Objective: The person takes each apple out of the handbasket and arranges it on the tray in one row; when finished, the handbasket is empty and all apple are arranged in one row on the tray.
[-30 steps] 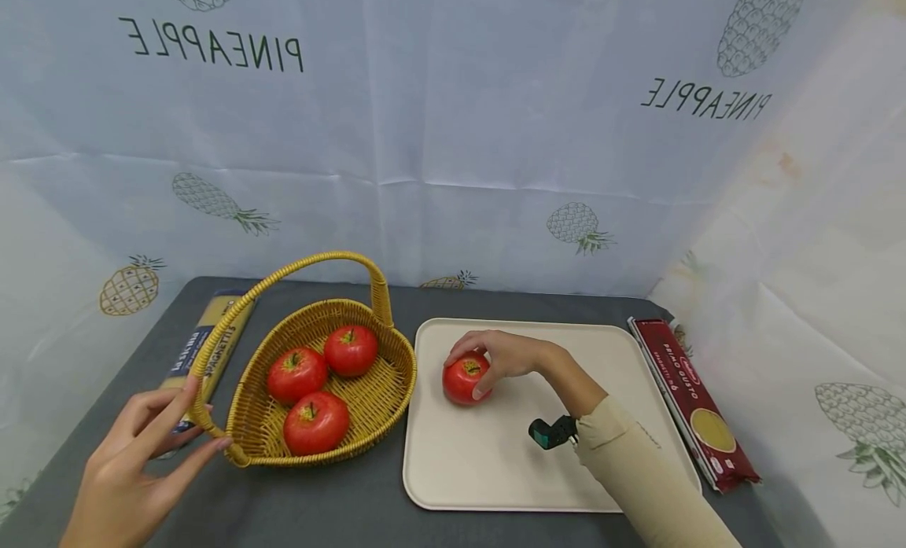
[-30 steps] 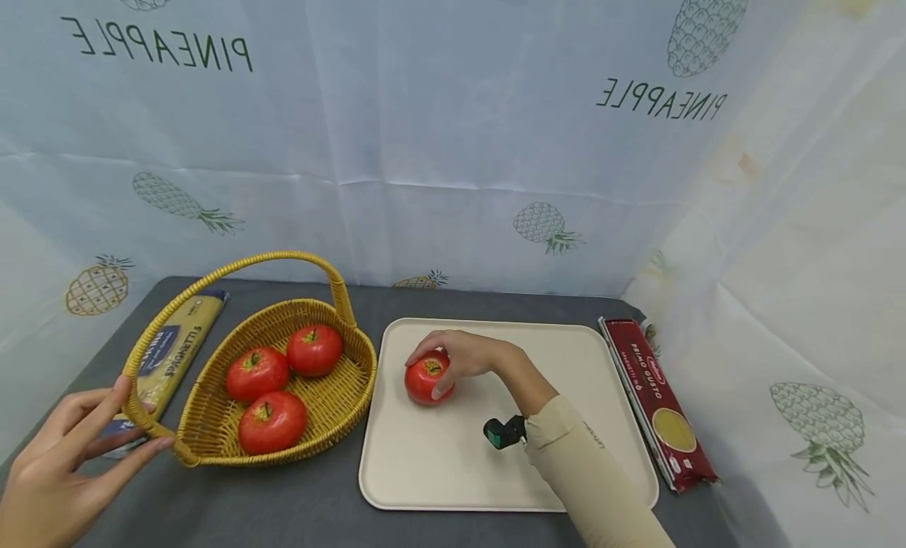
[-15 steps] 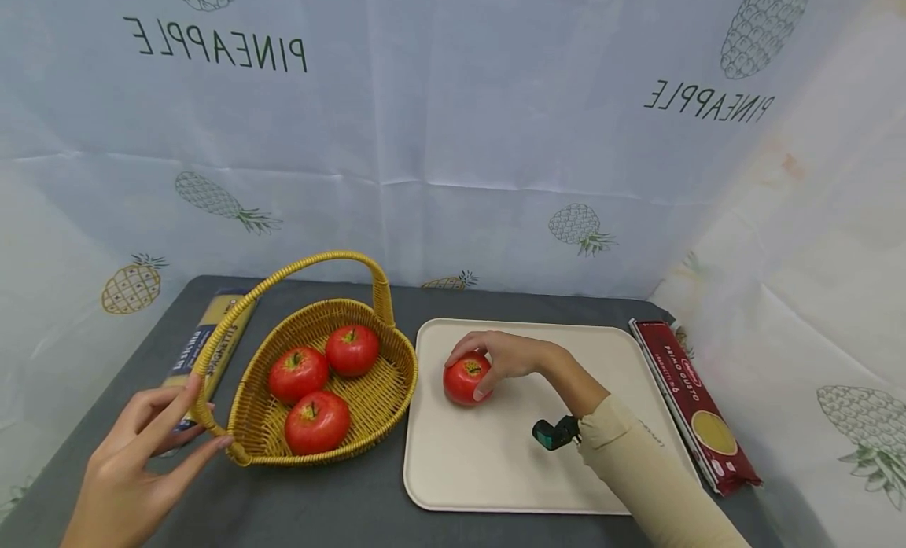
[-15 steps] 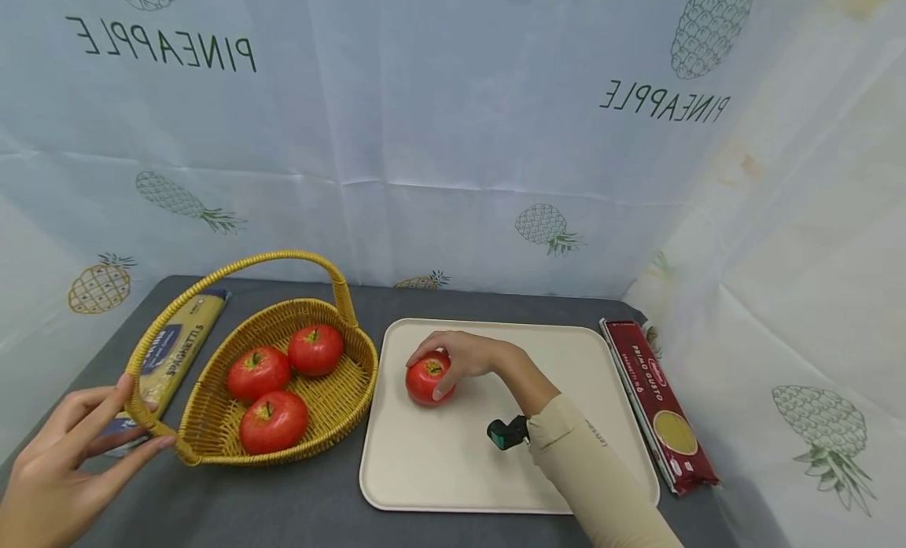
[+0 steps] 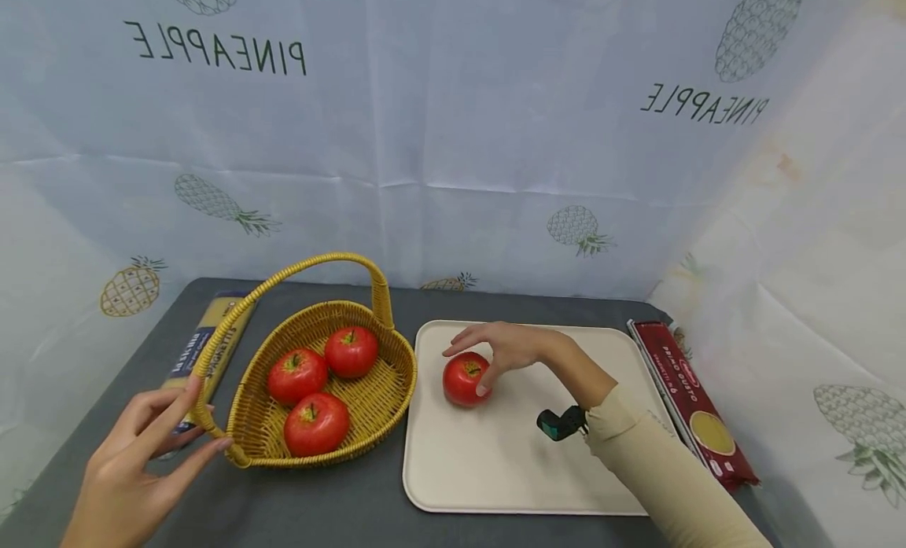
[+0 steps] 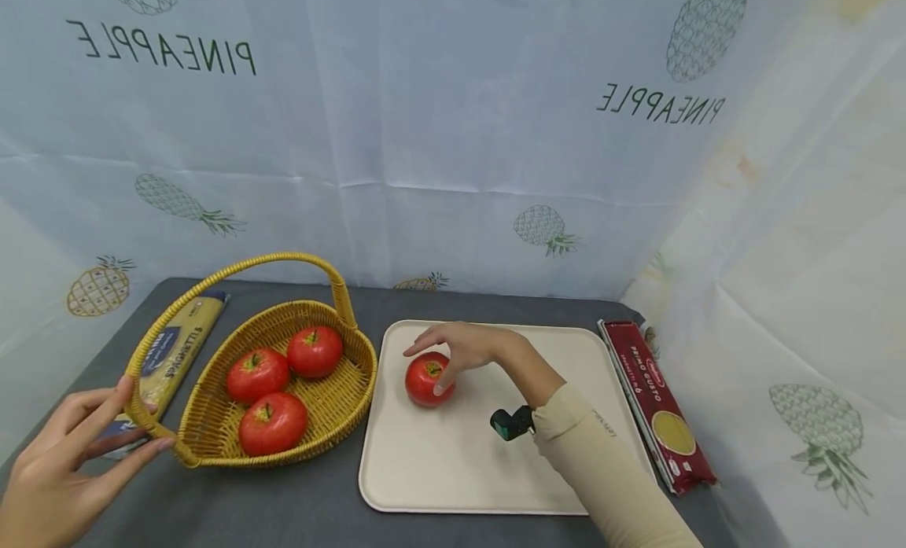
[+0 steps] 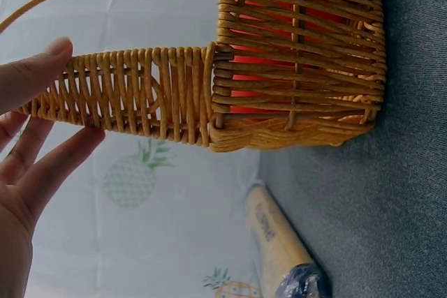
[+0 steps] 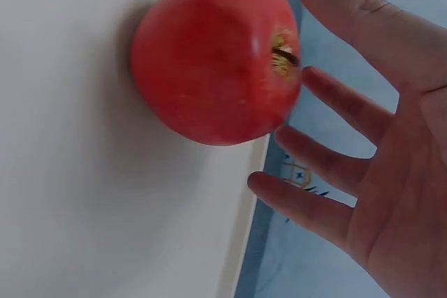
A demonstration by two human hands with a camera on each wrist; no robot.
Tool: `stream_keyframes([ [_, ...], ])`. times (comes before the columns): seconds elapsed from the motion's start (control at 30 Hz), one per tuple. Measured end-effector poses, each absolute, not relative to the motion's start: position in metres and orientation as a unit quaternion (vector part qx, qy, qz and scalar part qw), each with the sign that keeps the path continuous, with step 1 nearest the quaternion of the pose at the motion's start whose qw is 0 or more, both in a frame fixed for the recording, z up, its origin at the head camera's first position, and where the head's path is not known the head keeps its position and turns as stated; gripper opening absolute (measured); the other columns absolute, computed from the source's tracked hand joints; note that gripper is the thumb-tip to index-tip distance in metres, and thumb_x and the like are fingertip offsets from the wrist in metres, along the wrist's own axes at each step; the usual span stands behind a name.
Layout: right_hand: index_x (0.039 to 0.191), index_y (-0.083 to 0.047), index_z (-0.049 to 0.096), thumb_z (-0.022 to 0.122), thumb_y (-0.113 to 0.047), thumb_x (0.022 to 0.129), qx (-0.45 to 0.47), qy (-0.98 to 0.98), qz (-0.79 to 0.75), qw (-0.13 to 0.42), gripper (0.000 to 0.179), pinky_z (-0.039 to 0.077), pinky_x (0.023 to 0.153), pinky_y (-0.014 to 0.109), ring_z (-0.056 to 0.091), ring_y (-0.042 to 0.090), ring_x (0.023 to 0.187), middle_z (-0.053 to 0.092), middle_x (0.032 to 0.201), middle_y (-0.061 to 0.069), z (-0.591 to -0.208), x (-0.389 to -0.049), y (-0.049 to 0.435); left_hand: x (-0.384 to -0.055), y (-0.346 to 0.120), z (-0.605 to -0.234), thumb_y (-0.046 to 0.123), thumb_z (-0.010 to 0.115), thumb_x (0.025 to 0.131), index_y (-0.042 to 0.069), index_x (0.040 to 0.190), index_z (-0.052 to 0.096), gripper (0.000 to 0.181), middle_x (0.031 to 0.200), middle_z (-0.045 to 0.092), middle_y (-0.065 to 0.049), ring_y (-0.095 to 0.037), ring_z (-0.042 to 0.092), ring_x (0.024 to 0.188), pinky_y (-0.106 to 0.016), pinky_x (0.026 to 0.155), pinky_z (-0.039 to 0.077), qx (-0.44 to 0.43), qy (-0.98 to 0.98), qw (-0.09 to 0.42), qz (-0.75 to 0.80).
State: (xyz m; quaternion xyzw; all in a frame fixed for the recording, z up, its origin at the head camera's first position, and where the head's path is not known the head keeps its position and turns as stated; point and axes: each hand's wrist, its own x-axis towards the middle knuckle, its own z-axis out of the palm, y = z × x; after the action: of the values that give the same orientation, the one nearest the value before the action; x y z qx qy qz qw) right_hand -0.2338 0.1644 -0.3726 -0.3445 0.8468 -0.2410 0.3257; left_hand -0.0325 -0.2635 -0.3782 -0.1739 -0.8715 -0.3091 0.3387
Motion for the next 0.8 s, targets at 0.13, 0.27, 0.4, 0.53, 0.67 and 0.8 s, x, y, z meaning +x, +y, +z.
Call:
stream_keyframes([
  [0.13,0.146,-0.026,0.058,0.087,-0.023,0.081,-0.352,0.848,-0.24,0.314,0.071,0.053,0.112,0.059,0.038,0.031,0.149,0.046,0.158,0.005,-0.36,-0.232,0.164,-0.033,-0.264,-0.379,0.071,0.048,0.094,-0.004,0.139,0.06,0.088,0.131,0.041,0.029,0.022,0.045,0.106,0.007,0.075,0.049,-0.176,-0.872,0.341,-0.305],
  [0.27,0.147,-0.026,0.058,0.086,-0.021,0.083,-0.365,0.845,-0.241,0.307,0.07,0.054,0.11,0.06,0.042,0.028,0.146,0.046,0.158,0.005,-0.345,-0.23,0.159,-0.034,-0.265,-0.38,0.071,0.049,0.094,-0.003,0.14,0.06,0.088,0.131,0.042,0.028,0.021,0.046,0.106,0.007,0.076,0.049,-0.176,-0.87,0.341,-0.308],
  [0.4,0.148,-0.026,0.056,0.086,-0.022,0.083,-0.381,0.842,-0.236,0.3,0.071,0.058,0.107,0.052,0.047,0.026,0.142,0.047,0.157,0.003,-0.333,-0.229,0.153,-0.033,-0.264,-0.38,0.07,0.05,0.094,-0.003,0.14,0.06,0.087,0.131,0.042,0.027,0.021,0.046,0.106,0.007,0.076,0.049,-0.176,-0.869,0.341,-0.312],
  [0.53,0.148,-0.026,0.056,0.086,-0.024,0.083,-0.395,0.838,-0.237,0.293,0.071,0.061,0.103,0.042,0.053,0.024,0.133,0.051,0.154,0.001,-0.325,-0.228,0.148,-0.032,-0.264,-0.38,0.071,0.049,0.094,-0.003,0.14,0.059,0.088,0.13,0.042,0.028,0.021,0.046,0.106,0.007,0.077,0.05,-0.175,-0.87,0.339,-0.311],
  [0.67,0.148,-0.026,0.056,0.086,-0.024,0.083,-0.404,0.832,-0.243,0.292,0.071,0.062,0.102,0.039,0.055,0.022,0.129,0.053,0.152,-0.002,-0.32,-0.228,0.143,-0.032,-0.265,-0.381,0.071,0.049,0.095,-0.004,0.14,0.059,0.088,0.129,0.042,0.027,0.022,0.046,0.106,0.006,0.077,0.05,-0.175,-0.871,0.338,-0.312],
  [0.8,0.149,-0.027,0.055,0.086,-0.024,0.084,-0.41,0.828,-0.246,0.294,0.072,0.061,0.105,0.043,0.053,0.023,0.132,0.053,0.151,-0.002,-0.315,-0.228,0.137,-0.033,-0.265,-0.384,0.069,0.051,0.095,-0.005,0.14,0.058,0.087,0.129,0.043,0.026,0.02,0.048,0.108,0.006,0.079,0.05,-0.181,-0.866,0.342,-0.317],
])
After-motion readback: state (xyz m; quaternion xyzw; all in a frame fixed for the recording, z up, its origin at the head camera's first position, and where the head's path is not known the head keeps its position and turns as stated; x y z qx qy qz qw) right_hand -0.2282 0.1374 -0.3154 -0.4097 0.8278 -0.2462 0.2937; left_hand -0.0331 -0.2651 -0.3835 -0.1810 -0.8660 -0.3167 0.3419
